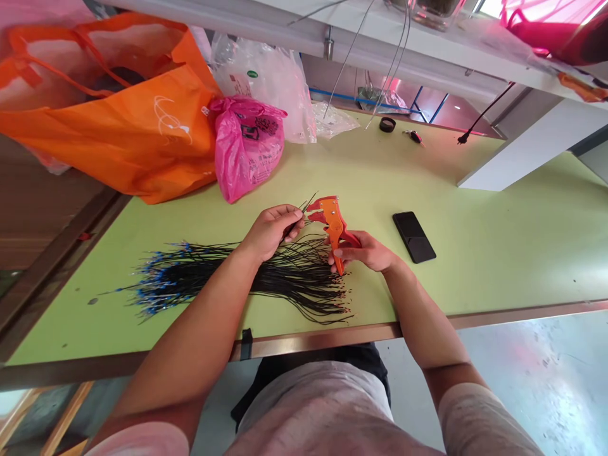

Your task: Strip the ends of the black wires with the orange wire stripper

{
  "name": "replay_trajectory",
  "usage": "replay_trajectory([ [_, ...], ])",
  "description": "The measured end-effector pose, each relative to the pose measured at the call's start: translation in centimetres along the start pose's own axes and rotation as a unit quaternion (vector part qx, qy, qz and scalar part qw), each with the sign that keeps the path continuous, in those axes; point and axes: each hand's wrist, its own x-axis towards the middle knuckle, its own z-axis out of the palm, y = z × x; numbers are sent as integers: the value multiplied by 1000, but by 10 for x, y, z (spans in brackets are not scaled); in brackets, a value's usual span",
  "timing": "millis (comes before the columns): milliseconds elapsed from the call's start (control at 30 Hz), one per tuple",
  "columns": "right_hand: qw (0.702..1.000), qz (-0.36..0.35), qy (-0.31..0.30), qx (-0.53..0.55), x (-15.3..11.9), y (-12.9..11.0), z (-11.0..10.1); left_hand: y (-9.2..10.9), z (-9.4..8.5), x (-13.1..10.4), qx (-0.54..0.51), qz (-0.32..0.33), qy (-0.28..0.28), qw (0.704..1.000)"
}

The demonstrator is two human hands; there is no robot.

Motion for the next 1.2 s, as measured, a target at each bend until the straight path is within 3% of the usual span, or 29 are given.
replay_trajectory([
  [333, 999, -26, 40, 15, -2, -6, 4, 2, -2, -2, 21, 5, -12, 1000],
  [1200, 1000, 2, 1, 0, -3, -5, 0, 2, -1, -1, 23, -2, -20, 1000],
])
